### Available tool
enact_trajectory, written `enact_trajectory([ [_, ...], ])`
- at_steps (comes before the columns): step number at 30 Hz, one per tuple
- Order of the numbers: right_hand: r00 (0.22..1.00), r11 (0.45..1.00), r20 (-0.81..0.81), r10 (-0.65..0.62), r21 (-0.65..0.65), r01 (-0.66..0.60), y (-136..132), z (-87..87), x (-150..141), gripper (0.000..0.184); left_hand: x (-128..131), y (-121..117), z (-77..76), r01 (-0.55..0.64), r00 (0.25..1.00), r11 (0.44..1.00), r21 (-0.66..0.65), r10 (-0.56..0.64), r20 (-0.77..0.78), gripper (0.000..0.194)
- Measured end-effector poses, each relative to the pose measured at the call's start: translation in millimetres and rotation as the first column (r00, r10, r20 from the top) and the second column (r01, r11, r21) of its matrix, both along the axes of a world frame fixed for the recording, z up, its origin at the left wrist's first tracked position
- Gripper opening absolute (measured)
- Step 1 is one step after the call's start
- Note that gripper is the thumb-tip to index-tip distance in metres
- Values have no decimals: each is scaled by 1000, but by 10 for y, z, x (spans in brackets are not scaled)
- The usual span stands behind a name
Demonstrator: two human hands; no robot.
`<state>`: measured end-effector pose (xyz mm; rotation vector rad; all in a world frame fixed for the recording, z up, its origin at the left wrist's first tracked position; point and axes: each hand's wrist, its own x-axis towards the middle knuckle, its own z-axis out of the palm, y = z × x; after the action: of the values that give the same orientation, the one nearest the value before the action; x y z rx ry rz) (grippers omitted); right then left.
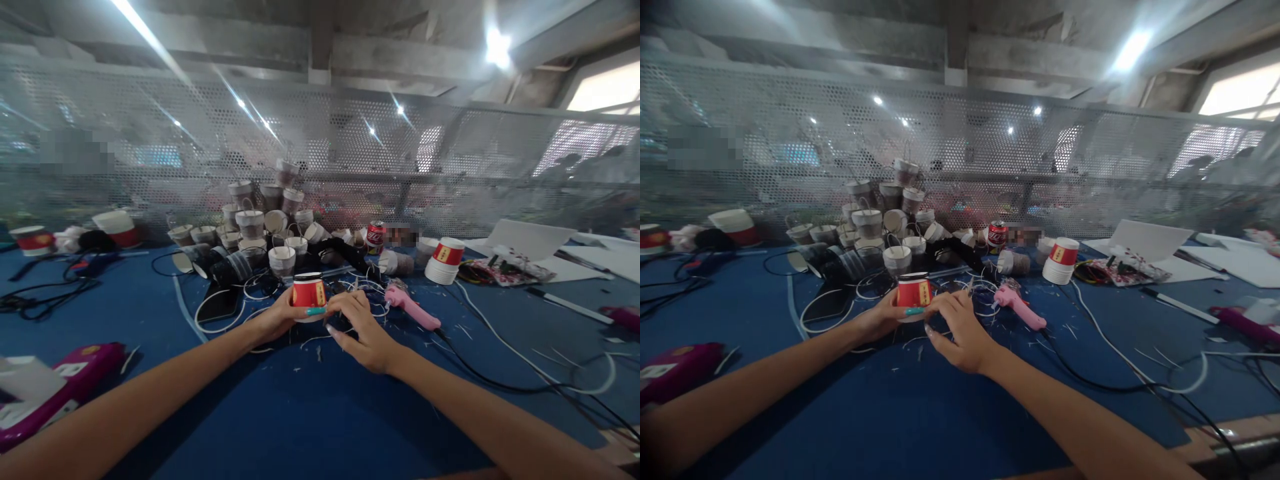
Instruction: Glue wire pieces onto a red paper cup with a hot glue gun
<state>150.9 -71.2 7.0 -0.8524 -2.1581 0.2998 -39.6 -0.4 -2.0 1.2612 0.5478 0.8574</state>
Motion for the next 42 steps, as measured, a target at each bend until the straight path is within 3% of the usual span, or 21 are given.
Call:
enact_trajectory([
  [4, 999, 998, 17, -49, 34, 49, 3, -14, -38, 13, 30, 22, -40, -141, 987, 984, 107, 148, -61, 45],
  [7, 943, 945, 89, -320, 101, 311, 44, 44, -23, 14, 31, 45, -72, -326, 943, 938, 116, 331, -34, 59],
  [8, 875, 881, 121, -468, 137, 452, 58, 86, 2, 16, 29, 48, -75, -358, 931, 927, 113, 363, -33, 63],
  [10, 641, 666, 183, -746, 207, 717, 80, 191, 92, 27, 25, 45, -65, -384, 920, 918, 105, 389, -40, 67],
  [11, 505, 547, 219, -835, 225, 807, 86, 245, 155, 33, 25, 43, -55, -390, 918, 915, 105, 396, -41, 67],
  [12, 403, 465, 270, -875, 232, 855, 88, 293, 225, 37, 28, 41, -45, -400, 913, 910, 111, 406, -36, 68],
  [14, 294, 406, 405, -866, 225, 886, 85, 355, 367, 39, 37, 43, -31, -443, 894, 885, 144, 449, -7, 71],
  [17, 241, 408, 637, -732, 127, 904, 96, 342, 524, 47, 44, 61, -43, -491, 869, 852, 181, 494, 34, 76],
  [19, 210, 387, 732, -648, 79, 919, 129, 280, 579, 47, 38, 69, -62, -472, 880, 868, 156, 473, 30, 74],
  [23, 133, 320, 746, -652, 112, 941, 231, 143, 640, 33, 18, 50, -74, -373, 927, 928, 16, 372, 41, 68],
  [26, 136, 292, 711, -690, 102, 951, 268, 117, 667, 32, 9, 25, -62, -305, 948, 950, -66, 310, 76, 63],
  [29, 181, 302, 622, -762, 94, 948, 241, 168, 670, 30, 12, 15, -53, -284, 954, 953, -108, 292, 66, 61],
  [33, 265, 381, 443, -856, 196, 903, 206, 226, 655, 29, 27, 18, -50, -302, 950, 947, -113, 309, 53, 65],
  [36, 483, 516, 181, -857, 282, 809, 241, 197, 622, 25, 29, 24, -51, -267, 961, 959, -95, 273, 53, 59],
  [38, 668, 638, -55, -743, 248, 730, 265, 163, 570, 23, 25, 31, -55, -237, 968, 968, -84, 242, 63, 54],
  [41, 814, 849, -266, -517, -41, 526, 248, 124, 451, 20, 20, 42, -64, -189, 976, 979, -77, 196, 91, 52],
  [42, 840, 885, -281, -464, -179, 429, 228, 115, 409, 19, 19, 44, -65, -174, 978, 982, -79, 181, 100, 52],
])
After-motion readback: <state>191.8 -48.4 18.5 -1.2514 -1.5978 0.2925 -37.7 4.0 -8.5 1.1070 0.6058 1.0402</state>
